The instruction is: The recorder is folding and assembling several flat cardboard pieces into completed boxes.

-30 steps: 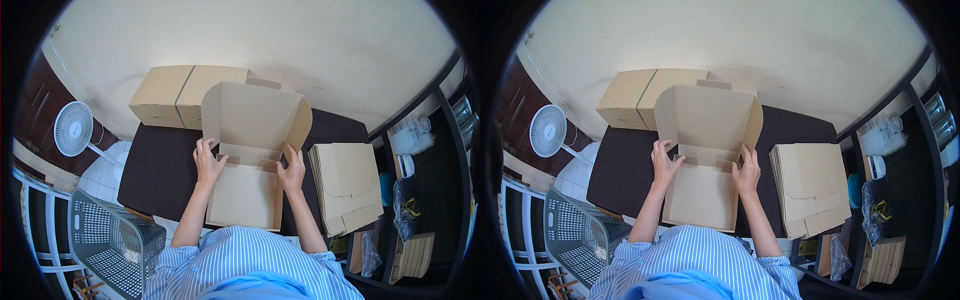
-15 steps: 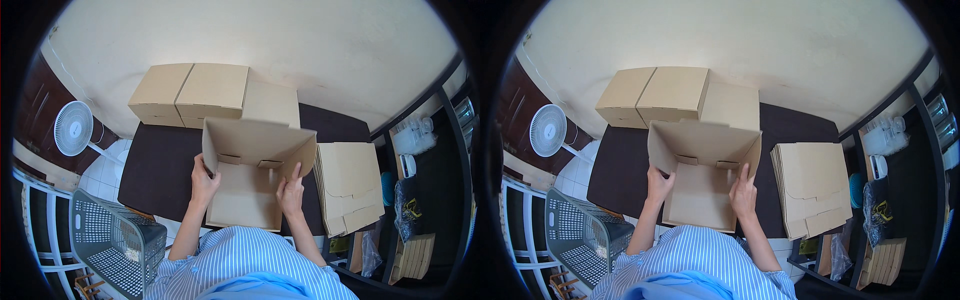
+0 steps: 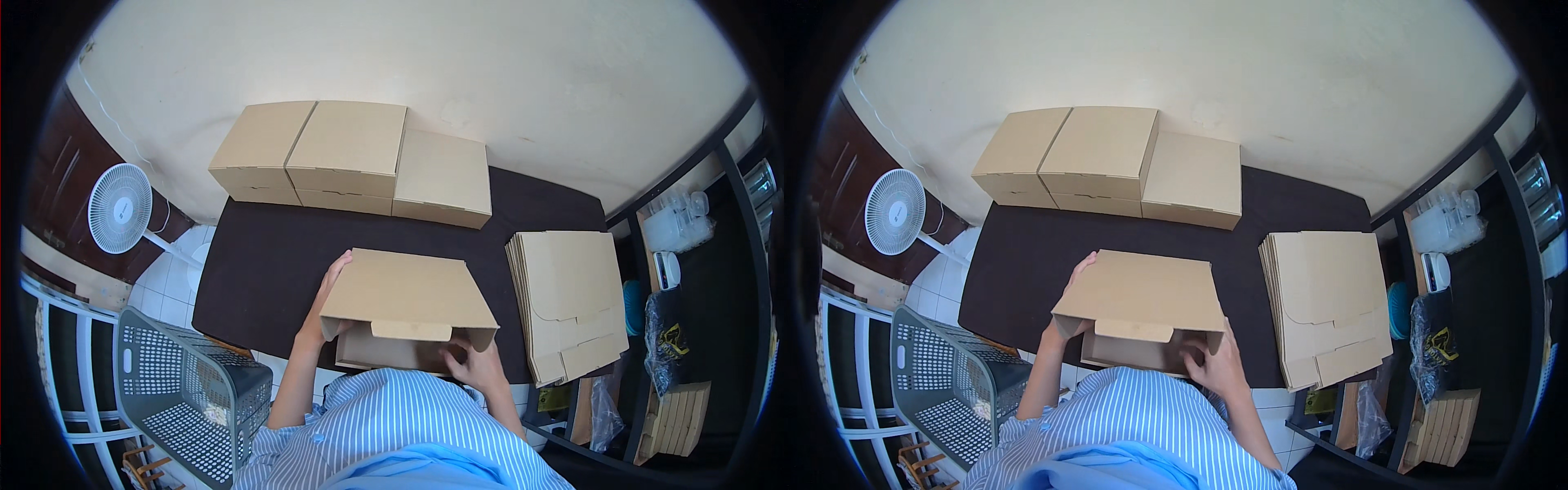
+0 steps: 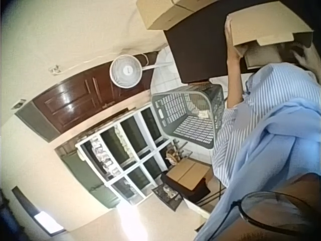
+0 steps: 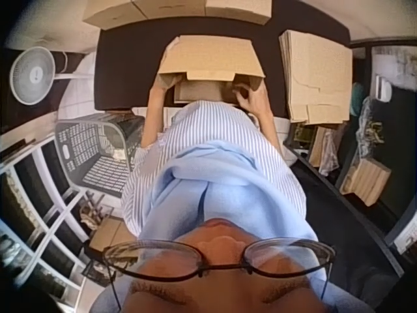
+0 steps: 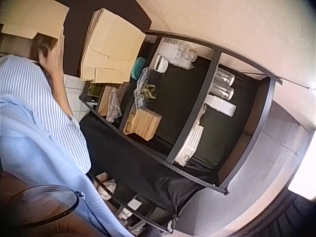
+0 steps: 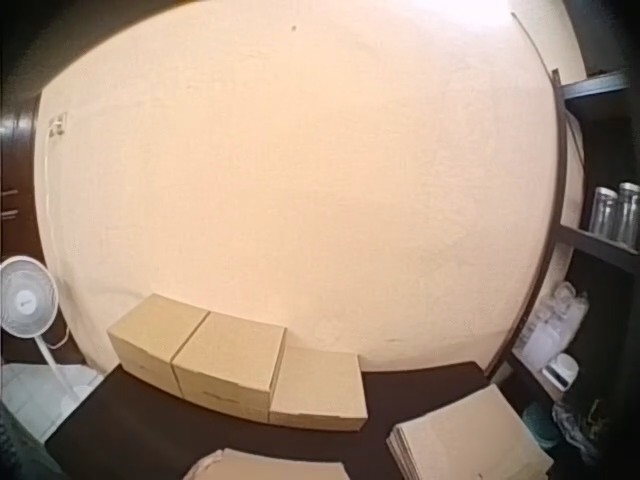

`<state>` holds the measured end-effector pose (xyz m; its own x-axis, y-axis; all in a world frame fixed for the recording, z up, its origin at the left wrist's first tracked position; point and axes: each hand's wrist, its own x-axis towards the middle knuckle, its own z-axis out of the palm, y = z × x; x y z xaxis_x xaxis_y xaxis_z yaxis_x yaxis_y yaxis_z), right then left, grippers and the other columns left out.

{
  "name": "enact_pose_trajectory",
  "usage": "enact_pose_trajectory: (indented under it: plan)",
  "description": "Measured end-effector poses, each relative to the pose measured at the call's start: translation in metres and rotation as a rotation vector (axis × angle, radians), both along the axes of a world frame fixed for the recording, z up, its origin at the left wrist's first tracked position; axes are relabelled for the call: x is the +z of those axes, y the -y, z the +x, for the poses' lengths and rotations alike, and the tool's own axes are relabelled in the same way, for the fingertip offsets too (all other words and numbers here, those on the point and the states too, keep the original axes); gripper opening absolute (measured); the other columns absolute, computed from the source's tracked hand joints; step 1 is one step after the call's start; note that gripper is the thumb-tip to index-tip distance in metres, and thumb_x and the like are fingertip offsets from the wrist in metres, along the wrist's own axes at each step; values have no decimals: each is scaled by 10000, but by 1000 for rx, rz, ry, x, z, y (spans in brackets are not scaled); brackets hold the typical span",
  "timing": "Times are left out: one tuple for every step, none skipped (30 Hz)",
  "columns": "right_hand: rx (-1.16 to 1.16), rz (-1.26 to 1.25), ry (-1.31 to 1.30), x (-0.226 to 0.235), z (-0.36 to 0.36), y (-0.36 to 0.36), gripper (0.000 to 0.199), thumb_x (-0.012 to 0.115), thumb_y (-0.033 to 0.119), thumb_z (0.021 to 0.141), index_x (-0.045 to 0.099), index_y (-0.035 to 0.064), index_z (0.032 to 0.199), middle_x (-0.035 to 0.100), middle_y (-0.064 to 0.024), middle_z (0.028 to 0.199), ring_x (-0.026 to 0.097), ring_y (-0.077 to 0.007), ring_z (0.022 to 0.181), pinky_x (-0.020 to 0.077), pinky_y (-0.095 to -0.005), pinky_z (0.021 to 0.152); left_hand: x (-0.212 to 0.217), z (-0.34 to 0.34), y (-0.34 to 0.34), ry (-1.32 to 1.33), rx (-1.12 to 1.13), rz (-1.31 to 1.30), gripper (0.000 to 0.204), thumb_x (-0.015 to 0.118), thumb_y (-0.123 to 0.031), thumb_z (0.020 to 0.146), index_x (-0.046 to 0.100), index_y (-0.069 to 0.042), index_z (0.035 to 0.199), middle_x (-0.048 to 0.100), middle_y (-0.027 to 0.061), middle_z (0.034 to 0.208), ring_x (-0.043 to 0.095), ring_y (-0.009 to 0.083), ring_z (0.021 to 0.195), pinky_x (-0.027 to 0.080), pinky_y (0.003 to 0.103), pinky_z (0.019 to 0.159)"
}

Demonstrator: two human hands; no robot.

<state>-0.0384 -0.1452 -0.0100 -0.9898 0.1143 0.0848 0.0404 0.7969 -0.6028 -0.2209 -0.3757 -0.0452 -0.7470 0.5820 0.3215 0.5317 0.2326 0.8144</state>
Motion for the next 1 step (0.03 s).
enact_pose_trajectory:
  plan:
    - [76, 2, 15, 3, 5, -8, 378, 699, 148, 652, 627, 59, 1013, 478, -201, 1219, 406, -358, 1192, 357, -452, 960, -1, -3, 6, 32, -58, -61, 806, 704, -206, 697, 261, -59, 1353, 253, 172, 1408, 226, 321, 1326, 247, 396, 1071]
